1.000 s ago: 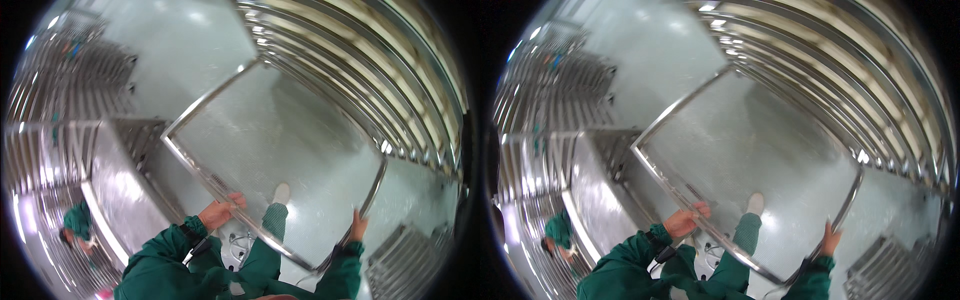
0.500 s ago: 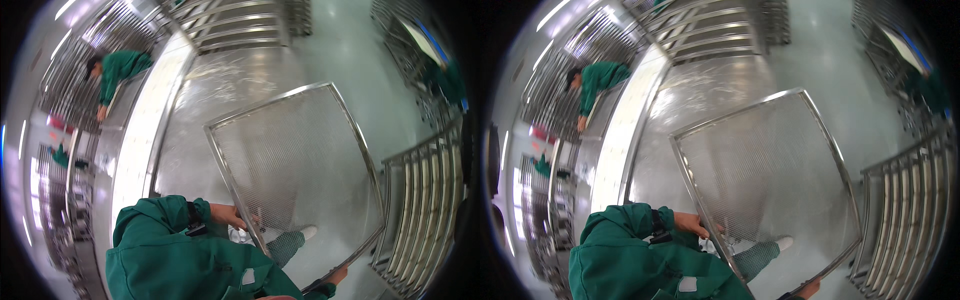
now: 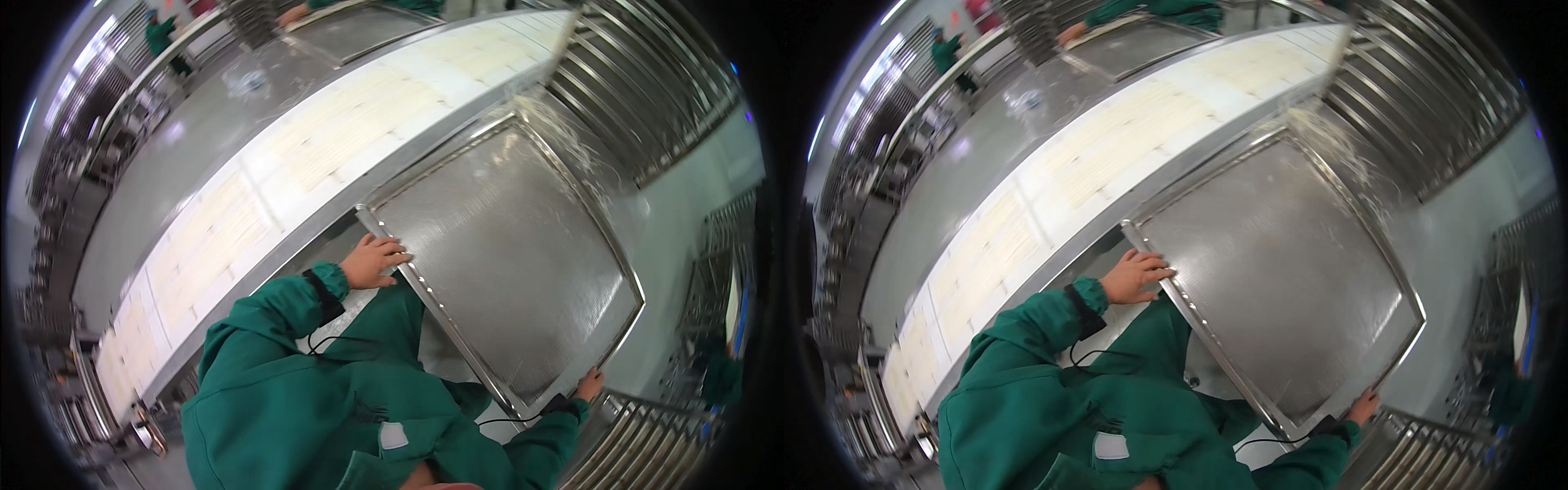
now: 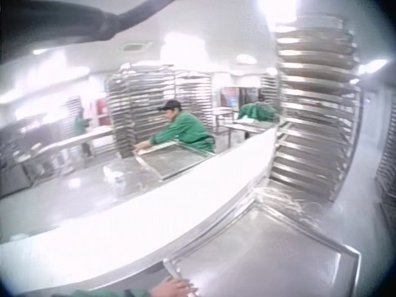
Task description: The person repeatedly picks up long strands of white noodles from a conveyor belt, coils them into circular bundles, and places them onto a metal mesh tray. The person fills the tray with neatly arranged noodle bundles and then moves the completed tray to a rack.
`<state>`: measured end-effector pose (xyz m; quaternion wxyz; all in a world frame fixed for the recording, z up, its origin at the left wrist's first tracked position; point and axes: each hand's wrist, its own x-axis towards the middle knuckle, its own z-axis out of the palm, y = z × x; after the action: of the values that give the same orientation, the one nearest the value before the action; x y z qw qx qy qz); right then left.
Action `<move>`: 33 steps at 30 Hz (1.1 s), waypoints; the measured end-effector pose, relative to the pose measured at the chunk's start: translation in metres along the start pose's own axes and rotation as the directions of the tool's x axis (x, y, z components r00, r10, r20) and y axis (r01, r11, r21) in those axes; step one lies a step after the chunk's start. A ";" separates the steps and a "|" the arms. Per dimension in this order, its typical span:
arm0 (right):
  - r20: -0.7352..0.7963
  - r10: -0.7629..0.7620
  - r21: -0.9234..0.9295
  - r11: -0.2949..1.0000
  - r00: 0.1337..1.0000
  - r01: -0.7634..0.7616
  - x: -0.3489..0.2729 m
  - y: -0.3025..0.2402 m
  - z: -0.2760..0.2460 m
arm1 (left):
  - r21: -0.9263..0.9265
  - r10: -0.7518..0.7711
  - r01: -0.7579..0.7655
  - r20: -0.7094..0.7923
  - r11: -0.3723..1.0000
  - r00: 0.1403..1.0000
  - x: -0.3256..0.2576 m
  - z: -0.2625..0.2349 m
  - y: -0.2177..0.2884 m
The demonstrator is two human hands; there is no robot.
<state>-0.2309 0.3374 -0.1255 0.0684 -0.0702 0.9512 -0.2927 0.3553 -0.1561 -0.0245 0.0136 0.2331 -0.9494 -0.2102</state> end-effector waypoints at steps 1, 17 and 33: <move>-0.030 0.039 0.005 0.999 0.999 -0.039 -0.001 -0.009 0.005 | 0.002 -0.013 0.013 -0.009 1.000 1.000 -0.006 0.006 -0.004; 0.089 -0.482 -0.546 0.708 0.872 0.448 -0.173 -0.203 0.164 | 0.077 -0.782 0.822 -0.268 0.565 0.563 -0.215 -0.059 -0.170; 0.223 -0.469 -0.341 0.784 0.855 0.519 -0.157 -0.186 0.155 | -0.193 -0.687 0.680 -0.410 0.708 0.600 -0.071 -0.046 -0.220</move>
<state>-0.0327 0.1273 -0.1328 0.0339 -0.3476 0.9317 -0.1003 0.5204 -0.3191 -0.0667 0.1546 0.6201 -0.7550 -0.1469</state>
